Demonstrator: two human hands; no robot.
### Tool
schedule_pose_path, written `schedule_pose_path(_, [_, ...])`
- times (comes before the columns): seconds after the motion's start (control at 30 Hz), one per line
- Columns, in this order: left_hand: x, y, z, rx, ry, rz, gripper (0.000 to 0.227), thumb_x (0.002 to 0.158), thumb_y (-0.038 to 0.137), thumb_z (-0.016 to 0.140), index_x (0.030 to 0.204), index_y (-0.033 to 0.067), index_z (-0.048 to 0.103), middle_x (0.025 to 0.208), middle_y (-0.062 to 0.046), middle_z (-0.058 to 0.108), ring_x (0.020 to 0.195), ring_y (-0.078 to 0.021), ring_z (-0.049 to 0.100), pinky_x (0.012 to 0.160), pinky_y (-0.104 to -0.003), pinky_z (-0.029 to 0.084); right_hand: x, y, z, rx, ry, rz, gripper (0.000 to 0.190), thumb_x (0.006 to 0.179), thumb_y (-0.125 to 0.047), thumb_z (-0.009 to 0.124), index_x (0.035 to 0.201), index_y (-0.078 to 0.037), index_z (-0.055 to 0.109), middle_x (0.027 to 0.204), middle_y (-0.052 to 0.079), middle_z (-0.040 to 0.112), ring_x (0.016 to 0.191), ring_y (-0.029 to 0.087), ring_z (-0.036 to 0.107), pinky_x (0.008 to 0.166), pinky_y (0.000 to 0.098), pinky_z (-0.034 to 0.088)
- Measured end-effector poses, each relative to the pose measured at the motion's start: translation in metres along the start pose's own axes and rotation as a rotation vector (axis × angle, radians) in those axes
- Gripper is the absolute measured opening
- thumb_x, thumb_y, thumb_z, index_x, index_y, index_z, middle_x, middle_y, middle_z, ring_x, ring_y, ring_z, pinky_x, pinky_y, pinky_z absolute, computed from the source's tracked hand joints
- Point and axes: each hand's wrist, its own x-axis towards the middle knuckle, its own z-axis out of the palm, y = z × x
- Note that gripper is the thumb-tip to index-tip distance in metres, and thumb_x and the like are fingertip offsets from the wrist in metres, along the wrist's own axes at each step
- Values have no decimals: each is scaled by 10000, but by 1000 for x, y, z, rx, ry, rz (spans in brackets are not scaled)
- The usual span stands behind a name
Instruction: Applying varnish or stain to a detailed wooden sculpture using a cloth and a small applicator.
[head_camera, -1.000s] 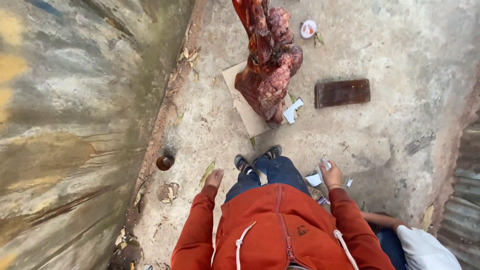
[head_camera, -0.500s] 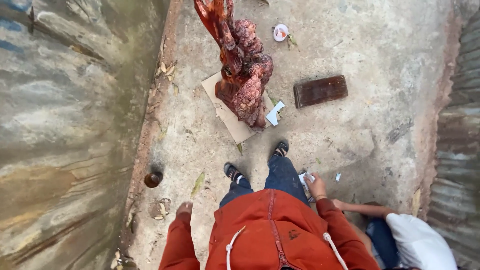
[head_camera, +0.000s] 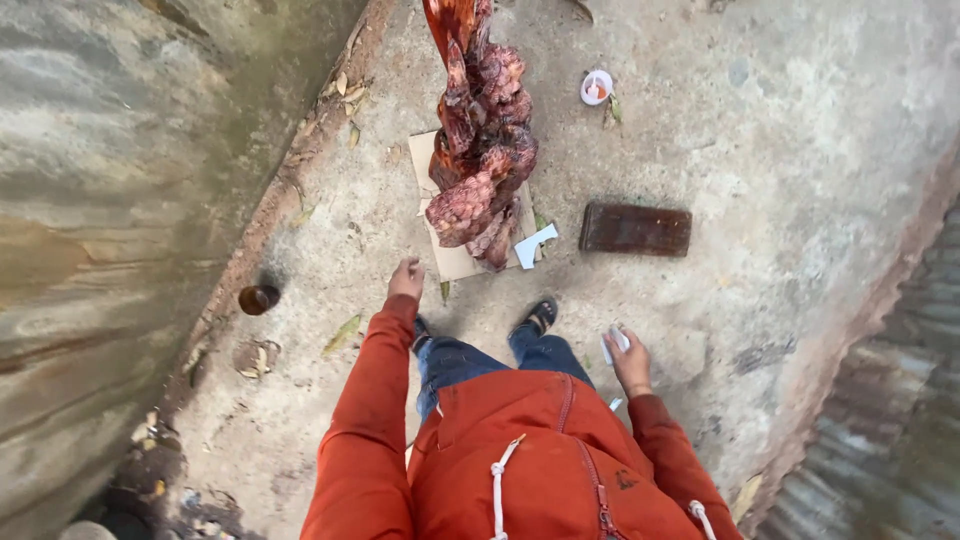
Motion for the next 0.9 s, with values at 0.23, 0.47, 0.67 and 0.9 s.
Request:
schedule_pose_path(0.23, [-57,116,62,-416,214,31,975,850,496,766,1604,116,279,1544,-301,387,1373,-470,481,1195,-532,390,123,-177,-1,-36,-174,-603,332,847,-337,858,1062,-130,714,979,169,738,1030,386,696,867,496,544])
schedule_pose_path(0.47, [-2,129,128,-1358,258,5,1229,881,110,836,1604,130,-158,1617,-320,121,1140,-526,615,839,-476,652,138,-345,60,-177,-493,-949,449,889,-463,808,1065,-60,715,977,184,750,1011,398,700,860,471,536])
schedule_pose_path(0.67, [-4,207,107,-901,500,-455,1428,628,523,905,1622,55,-7,1610,-334,242,1503,-447,279,1274,-541,207,158,-420,130,-289,-719,-1200,369,845,-340,836,1059,-62,722,1010,167,752,1030,399,702,915,490,541])
schedule_pose_path(0.9, [3,230,105,-1050,411,-618,1415,619,270,876,1620,135,-115,1621,-319,148,1538,-444,159,1295,-487,108,164,-439,207,-803,-879,-1469,238,845,-335,771,957,-145,682,921,94,707,956,374,691,817,491,556])
